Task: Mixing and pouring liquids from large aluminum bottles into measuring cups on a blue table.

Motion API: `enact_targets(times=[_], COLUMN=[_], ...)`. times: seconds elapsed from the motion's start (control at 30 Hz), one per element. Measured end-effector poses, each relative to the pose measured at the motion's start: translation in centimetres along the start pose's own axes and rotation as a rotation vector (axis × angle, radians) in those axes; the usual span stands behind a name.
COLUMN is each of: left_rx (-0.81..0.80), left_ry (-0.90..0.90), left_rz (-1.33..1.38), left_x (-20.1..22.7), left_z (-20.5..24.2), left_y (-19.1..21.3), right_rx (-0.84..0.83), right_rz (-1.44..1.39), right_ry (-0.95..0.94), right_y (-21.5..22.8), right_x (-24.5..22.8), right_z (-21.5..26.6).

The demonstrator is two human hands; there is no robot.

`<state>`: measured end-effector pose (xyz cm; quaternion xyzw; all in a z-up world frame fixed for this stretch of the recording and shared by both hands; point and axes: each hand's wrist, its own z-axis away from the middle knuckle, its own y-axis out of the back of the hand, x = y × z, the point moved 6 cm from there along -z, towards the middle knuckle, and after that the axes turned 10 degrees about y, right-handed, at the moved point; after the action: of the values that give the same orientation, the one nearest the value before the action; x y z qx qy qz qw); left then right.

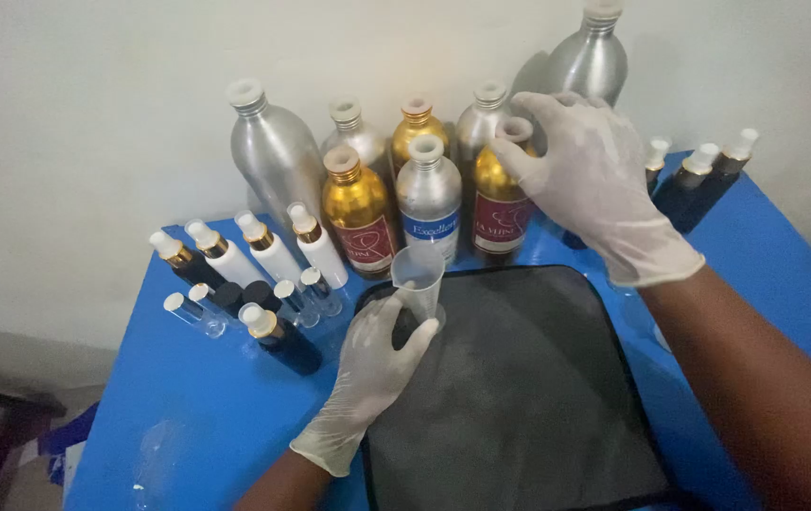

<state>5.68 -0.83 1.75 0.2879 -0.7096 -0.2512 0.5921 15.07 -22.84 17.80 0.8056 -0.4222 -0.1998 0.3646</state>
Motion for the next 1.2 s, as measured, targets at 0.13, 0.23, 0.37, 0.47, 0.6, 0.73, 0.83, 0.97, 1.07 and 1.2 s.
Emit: enact_targets(times=[0.13,0.23,0.37,0.47,0.6,0.73,0.83,0.97,1.07,1.2], left_rx=[0.043,0.021,-0.029,-0.030,-0.002,0.048,0.042,0.091,0.086,0.072], left_ry=[-0.032,-0.002,0.029,0.044,0.015,-0.003,0.016,-0.010,0.004,-0.002], left_rz=[-0.036,-0.050,-0.022,-0.032,0.032,0.027,0.068,0.035,0.037,0.001], left_x=[0.0,-0.4,-0.3,-0.7,-0.8,-0.1,0.0,-0.3,0.1,-0.6], left_z=[0.0,0.0,-0.2,0.0,0.1,0.3,0.3,0.4,0.6,0.5], left_y=[0.0,-0.3,-0.3,-0.4,-0.4,0.3,0.4,0.2,0.5,0.1], right_rx=[-0.116,-0.053,0.017,0.020,0.007,0.033,0.062,0.073,0.062,0.010], right_rz=[-0.116,-0.176,-0.167,-0.186,-0.194,-0.240,-0.253,-0.172,-0.167,-0.187], right_ry=[-0.113,-0.086,-0.034,-0.041,-0.056,-0.009,0.025,0.038,0.040,0.017], right_y=[-2.3,-2.4,-2.2,-2.2,-2.1,-1.8,-0.5,2.1,3.9,6.1], right_x=[1.7,1.5,1.4,1.2,1.2,1.8,1.4,0.9,0.3,-1.3], right_z=[0.2,0.3,0.2,0.2,0.1,0.3,0.0,0.1,0.6,2.0])
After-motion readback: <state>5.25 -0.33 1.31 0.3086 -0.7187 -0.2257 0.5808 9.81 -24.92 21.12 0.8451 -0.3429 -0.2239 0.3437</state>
